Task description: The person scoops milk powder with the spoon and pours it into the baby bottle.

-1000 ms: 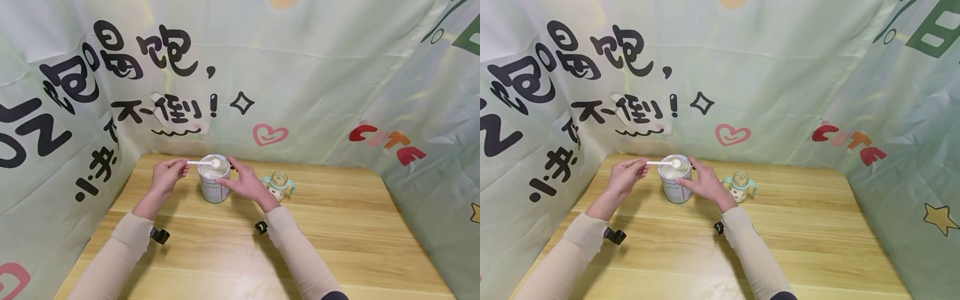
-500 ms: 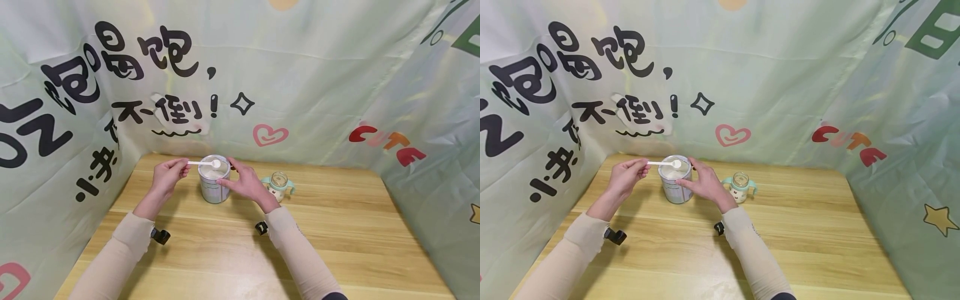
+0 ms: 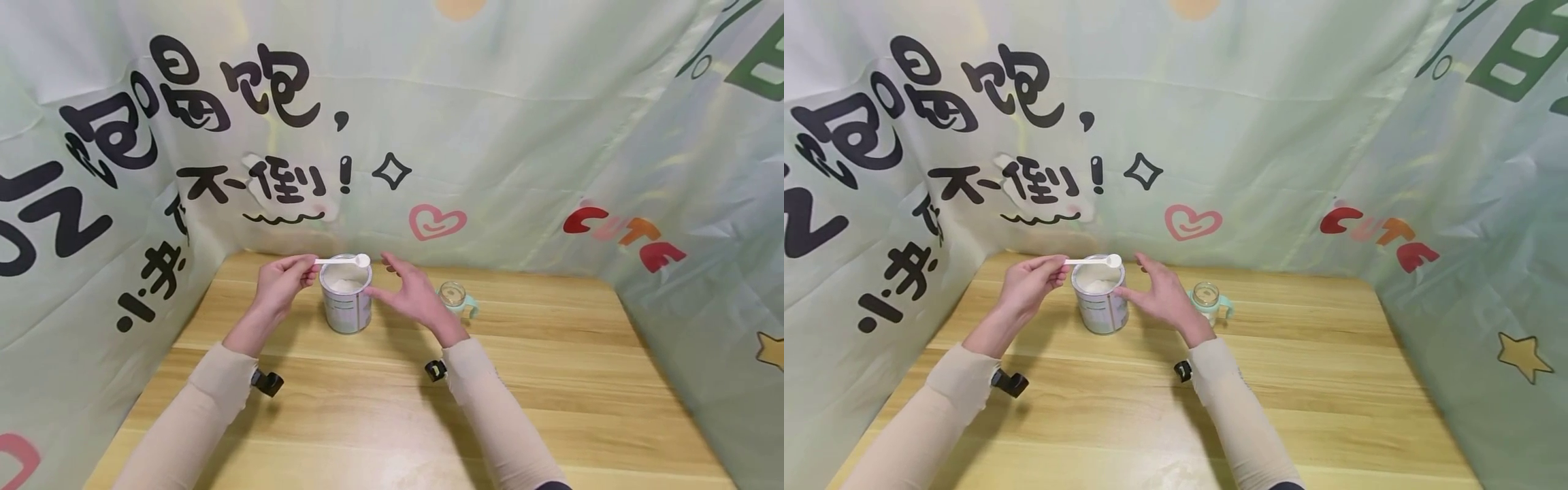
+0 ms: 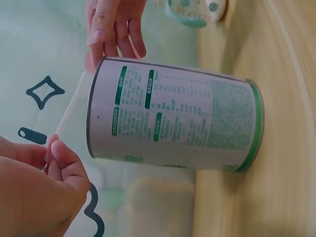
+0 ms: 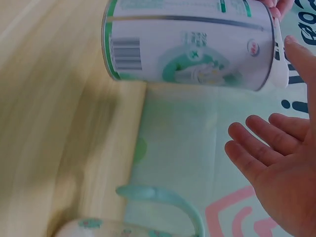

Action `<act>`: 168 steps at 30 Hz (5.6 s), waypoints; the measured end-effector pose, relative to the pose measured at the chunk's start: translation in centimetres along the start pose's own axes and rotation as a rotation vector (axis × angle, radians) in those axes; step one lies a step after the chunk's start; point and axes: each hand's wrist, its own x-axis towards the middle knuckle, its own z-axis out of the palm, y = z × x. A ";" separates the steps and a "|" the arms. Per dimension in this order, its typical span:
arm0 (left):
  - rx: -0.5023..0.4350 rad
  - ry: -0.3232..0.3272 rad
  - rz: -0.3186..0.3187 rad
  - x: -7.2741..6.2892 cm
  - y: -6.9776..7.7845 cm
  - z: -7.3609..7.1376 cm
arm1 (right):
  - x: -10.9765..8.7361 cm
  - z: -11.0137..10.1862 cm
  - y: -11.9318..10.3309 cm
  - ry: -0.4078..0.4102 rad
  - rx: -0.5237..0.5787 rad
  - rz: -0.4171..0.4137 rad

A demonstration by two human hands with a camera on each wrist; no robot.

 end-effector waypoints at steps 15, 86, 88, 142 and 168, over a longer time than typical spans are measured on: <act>0.076 -0.039 -0.027 0.0 0.1 2.5 | -1.6 -2.2 1.0 0.027 -0.002 0.074; 0.219 -0.306 0.087 -0.6 -2.4 12.5 | -7.7 -6.1 8.3 0.151 -0.004 0.173; 0.223 -0.307 0.077 -0.6 -2.6 12.7 | -7.9 -6.0 8.5 0.149 -0.011 0.179; 0.520 -0.283 0.261 -2.0 -5.8 13.6 | -8.5 -5.3 9.7 0.168 -0.009 0.176; 0.443 -0.217 0.317 -1.8 -4.1 12.3 | -7.5 -5.4 8.8 0.143 0.017 0.148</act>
